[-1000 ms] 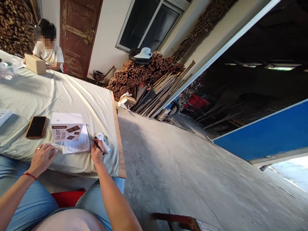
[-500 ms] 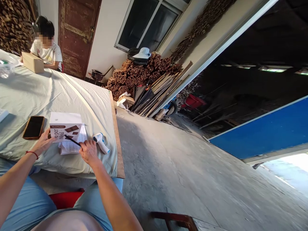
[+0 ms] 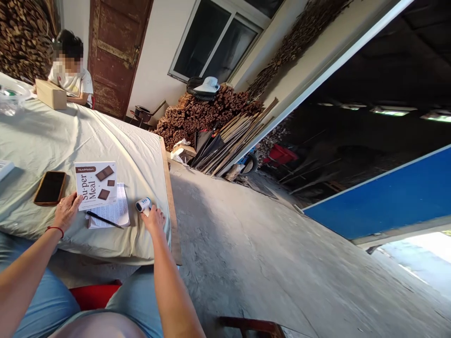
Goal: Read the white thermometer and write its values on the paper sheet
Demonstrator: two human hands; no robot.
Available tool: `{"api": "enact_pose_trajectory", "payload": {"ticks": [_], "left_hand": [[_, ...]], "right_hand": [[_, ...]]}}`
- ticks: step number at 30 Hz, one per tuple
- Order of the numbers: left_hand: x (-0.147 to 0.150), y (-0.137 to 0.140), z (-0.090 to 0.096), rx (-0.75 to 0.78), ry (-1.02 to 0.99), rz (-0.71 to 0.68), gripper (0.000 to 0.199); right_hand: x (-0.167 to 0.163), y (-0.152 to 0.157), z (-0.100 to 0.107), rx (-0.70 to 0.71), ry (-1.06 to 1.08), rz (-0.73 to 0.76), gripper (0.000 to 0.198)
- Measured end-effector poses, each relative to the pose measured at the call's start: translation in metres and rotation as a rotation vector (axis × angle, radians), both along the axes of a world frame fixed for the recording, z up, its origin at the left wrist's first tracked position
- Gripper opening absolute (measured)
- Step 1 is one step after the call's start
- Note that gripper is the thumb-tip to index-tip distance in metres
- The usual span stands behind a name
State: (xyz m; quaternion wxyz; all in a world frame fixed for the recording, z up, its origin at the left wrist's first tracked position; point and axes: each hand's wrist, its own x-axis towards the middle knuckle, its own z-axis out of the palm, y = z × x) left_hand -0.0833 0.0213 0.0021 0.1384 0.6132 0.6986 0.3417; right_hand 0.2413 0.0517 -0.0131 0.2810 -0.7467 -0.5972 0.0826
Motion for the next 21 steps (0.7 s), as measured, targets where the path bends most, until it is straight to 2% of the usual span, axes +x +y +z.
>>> {"api": "enact_pose_trajectory", "payload": {"ticks": [2,4,8,9,15,21], "left_hand": [[0.002,-0.001,0.0,0.002,0.014,0.009,0.058],[0.004,-0.002,0.0,0.003,0.018,0.012,0.055],[0.006,-0.003,0.0,-0.004,0.048,0.02,0.056],[0.006,-0.003,0.0,-0.005,0.056,0.022,0.057],[0.005,-0.004,0.0,-0.002,0.092,0.025,0.059],[0.003,0.0,-0.009,0.025,0.111,0.037,0.061]], "right_hand": [[0.005,0.001,0.002,-0.082,0.073,0.027,0.02],[0.0,-0.005,0.003,-0.044,0.253,0.083,0.017],[-0.038,-0.029,0.01,0.027,0.909,0.362,0.031],[-0.051,-0.035,0.013,0.01,0.983,0.413,0.036],[-0.112,-0.051,0.024,-0.175,1.317,0.552,0.045],[-0.122,-0.05,0.023,-0.169,1.318,0.499,0.049]]}}
